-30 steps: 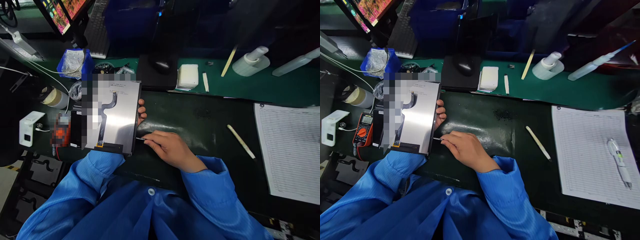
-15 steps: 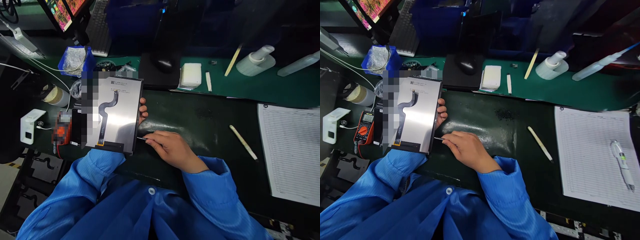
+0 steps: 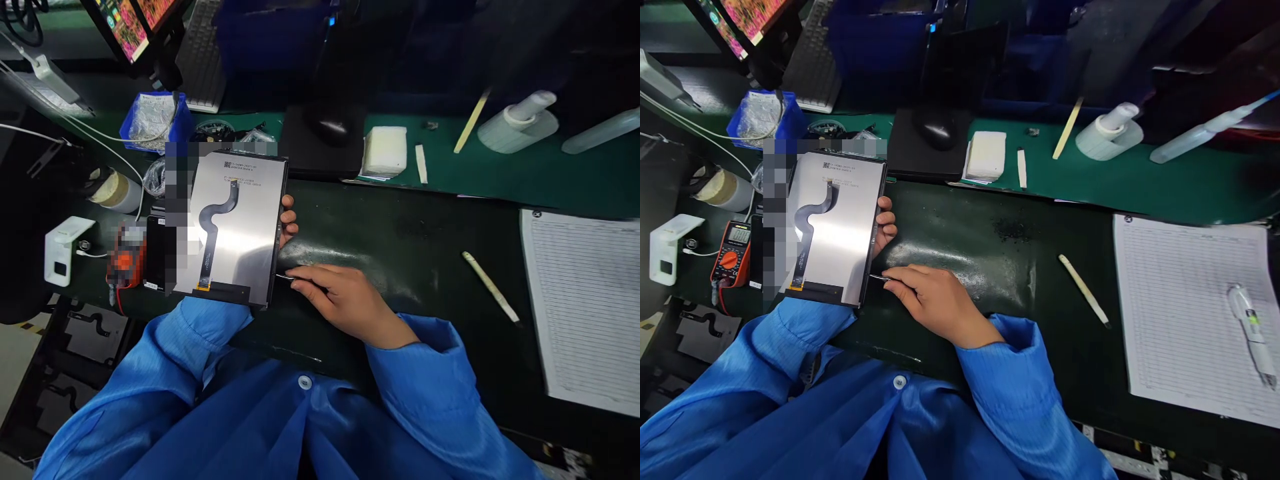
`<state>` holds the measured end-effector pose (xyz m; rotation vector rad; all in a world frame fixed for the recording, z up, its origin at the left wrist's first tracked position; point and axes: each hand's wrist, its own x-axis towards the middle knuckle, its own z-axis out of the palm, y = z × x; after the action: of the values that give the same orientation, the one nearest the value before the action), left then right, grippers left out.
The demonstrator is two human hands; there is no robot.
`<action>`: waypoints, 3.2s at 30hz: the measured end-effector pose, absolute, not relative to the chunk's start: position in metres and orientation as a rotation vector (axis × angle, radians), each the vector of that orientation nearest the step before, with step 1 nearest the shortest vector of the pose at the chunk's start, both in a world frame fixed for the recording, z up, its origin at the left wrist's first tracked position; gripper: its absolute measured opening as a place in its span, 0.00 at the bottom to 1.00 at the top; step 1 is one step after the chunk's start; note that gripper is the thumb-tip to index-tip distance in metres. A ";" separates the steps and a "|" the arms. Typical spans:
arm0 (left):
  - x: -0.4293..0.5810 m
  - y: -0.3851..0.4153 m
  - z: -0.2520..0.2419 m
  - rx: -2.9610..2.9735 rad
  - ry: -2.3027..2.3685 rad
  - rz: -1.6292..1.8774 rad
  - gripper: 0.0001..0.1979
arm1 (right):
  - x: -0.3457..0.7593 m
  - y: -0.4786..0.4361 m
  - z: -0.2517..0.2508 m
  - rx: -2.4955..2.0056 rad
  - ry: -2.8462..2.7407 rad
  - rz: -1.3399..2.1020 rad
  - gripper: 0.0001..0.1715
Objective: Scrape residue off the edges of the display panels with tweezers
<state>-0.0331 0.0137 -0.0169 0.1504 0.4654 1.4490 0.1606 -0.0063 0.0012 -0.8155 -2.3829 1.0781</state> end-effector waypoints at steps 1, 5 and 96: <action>-0.033 0.014 -0.016 0.151 0.481 1.451 0.36 | 0.160 -0.007 0.002 -0.842 -2.371 1.094 0.13; -0.033 0.014 -0.015 0.136 0.562 1.460 0.37 | 0.160 -0.007 0.001 -0.821 -2.382 1.073 0.09; -0.033 0.015 -0.012 0.092 0.700 1.460 0.35 | 0.159 -0.008 0.000 -0.799 -2.435 1.020 0.10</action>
<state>-0.0327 0.0152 -0.0118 0.0921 0.7002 1.4601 0.1588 -0.0078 0.0001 -0.7985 -2.4350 1.0196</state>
